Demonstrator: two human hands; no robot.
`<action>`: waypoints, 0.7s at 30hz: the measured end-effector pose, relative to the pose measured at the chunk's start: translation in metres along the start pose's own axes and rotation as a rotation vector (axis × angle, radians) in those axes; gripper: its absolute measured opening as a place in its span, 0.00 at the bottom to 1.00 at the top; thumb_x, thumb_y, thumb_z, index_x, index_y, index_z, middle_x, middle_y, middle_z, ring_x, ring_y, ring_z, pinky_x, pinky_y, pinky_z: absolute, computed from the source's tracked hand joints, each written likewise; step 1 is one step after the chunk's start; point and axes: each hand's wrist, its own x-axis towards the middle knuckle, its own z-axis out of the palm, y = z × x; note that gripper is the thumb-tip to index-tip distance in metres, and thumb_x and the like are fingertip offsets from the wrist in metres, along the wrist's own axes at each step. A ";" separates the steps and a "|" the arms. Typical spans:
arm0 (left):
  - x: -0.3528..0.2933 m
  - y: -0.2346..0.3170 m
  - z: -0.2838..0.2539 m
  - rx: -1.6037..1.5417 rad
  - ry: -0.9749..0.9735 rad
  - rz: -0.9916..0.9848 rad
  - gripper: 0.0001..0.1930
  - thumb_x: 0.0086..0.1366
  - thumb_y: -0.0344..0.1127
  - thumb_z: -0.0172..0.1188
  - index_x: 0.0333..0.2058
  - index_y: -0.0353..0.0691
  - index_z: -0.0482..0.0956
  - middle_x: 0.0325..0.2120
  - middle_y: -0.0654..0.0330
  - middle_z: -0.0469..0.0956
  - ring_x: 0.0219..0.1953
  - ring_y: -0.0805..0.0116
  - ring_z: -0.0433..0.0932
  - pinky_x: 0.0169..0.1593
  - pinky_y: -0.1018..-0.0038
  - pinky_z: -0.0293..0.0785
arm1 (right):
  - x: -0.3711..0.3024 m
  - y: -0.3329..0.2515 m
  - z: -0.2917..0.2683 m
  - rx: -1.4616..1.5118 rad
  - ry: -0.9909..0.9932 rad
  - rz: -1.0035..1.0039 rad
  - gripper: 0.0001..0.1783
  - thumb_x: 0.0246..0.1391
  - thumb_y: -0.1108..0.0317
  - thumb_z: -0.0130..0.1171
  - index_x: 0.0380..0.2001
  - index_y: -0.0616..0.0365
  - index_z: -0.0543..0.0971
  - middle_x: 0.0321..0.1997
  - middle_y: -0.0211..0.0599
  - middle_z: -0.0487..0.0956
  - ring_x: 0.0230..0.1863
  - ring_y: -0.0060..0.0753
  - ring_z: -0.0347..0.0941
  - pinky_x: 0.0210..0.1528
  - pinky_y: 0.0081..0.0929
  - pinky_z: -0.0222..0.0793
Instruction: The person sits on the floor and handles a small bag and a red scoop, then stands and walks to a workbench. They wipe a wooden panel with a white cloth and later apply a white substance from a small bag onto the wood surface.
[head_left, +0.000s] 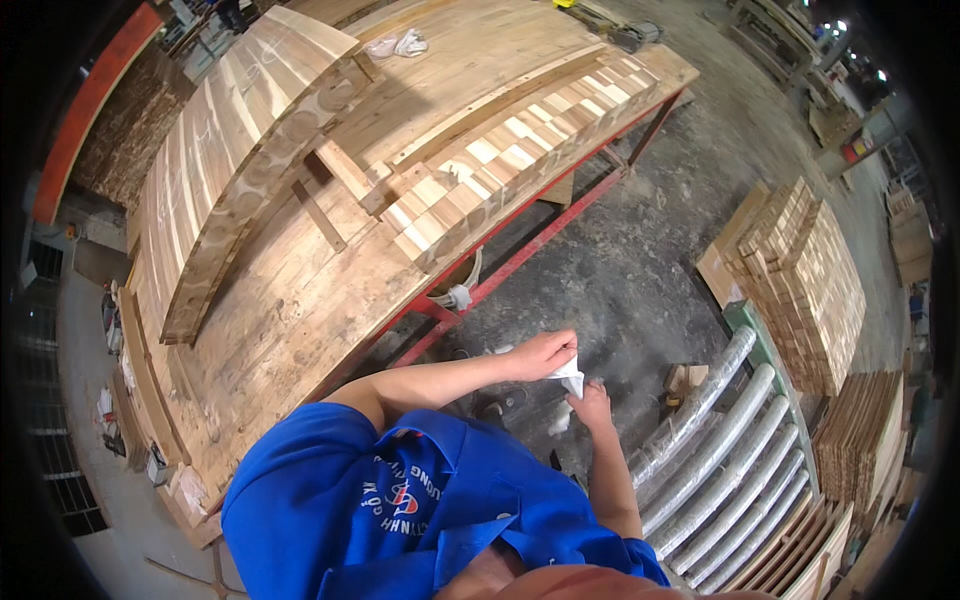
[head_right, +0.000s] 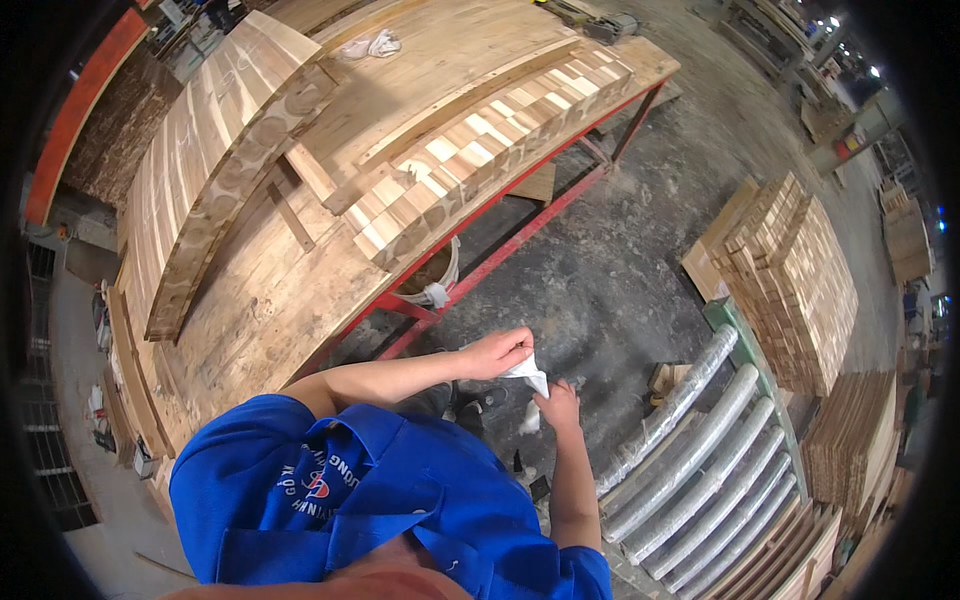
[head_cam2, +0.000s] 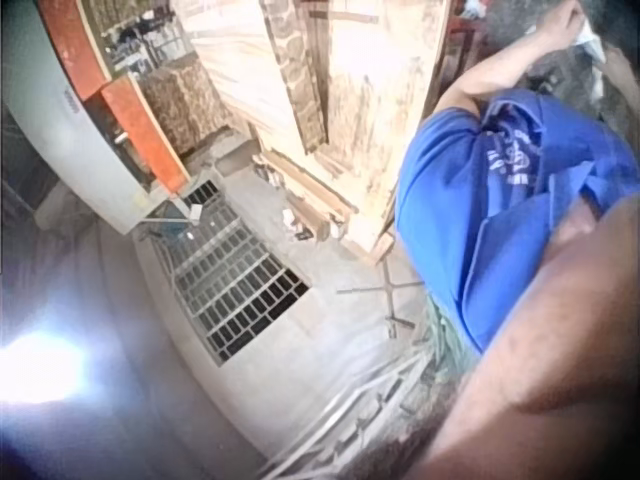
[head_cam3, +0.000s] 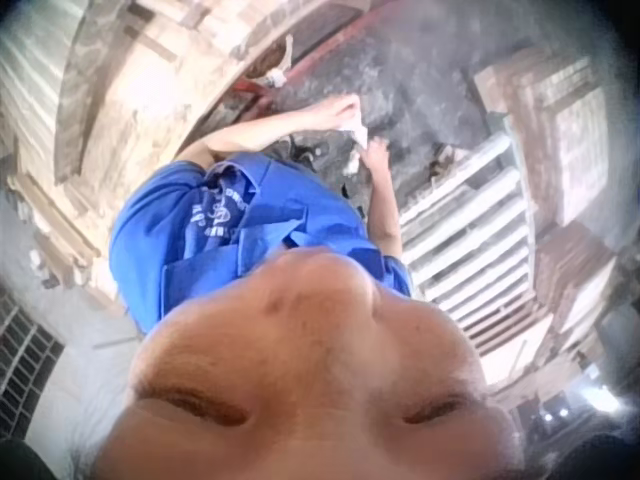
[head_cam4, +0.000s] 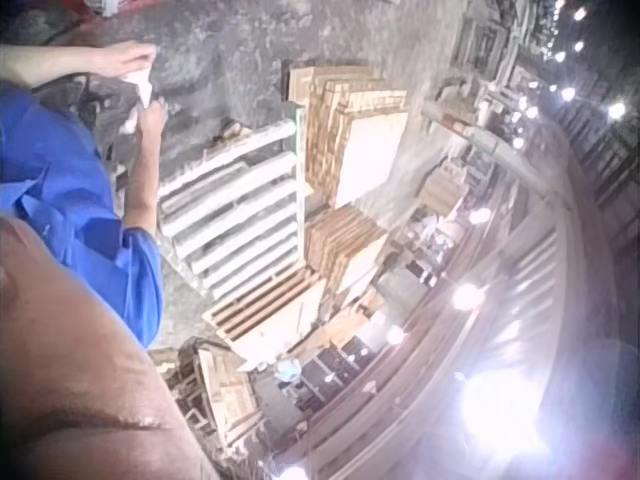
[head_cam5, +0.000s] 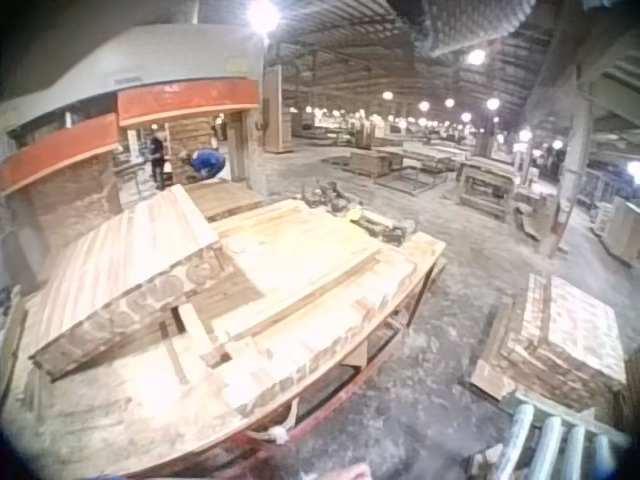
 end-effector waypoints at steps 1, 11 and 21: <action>-0.003 0.003 0.002 -0.009 -0.012 0.000 0.07 0.65 0.36 0.50 0.32 0.37 0.67 0.24 0.55 0.71 0.27 0.58 0.72 0.32 0.67 0.67 | -0.008 0.013 0.003 -0.071 -0.067 0.114 0.19 0.42 0.60 0.60 0.38 0.58 0.79 0.41 0.44 0.76 0.47 0.48 0.70 0.49 0.40 0.66; -0.019 -0.060 0.011 -0.271 0.286 -0.332 0.07 0.66 0.37 0.49 0.35 0.40 0.69 0.28 0.64 0.70 0.33 0.76 0.68 0.38 0.75 0.67 | 0.016 0.023 0.006 1.155 0.123 0.373 0.20 0.54 0.69 0.48 0.50 0.64 0.68 0.46 0.43 0.75 0.40 0.40 0.75 0.35 0.35 0.76; -0.059 -0.057 0.010 -1.156 0.382 -0.518 0.16 0.59 0.28 0.55 0.47 0.38 0.68 0.41 0.56 0.73 0.43 0.65 0.75 0.44 0.70 0.75 | 0.014 -0.093 0.001 1.632 -0.355 0.155 0.27 0.51 0.67 0.46 0.57 0.59 0.62 0.54 0.41 0.70 0.52 0.46 0.69 0.47 0.44 0.69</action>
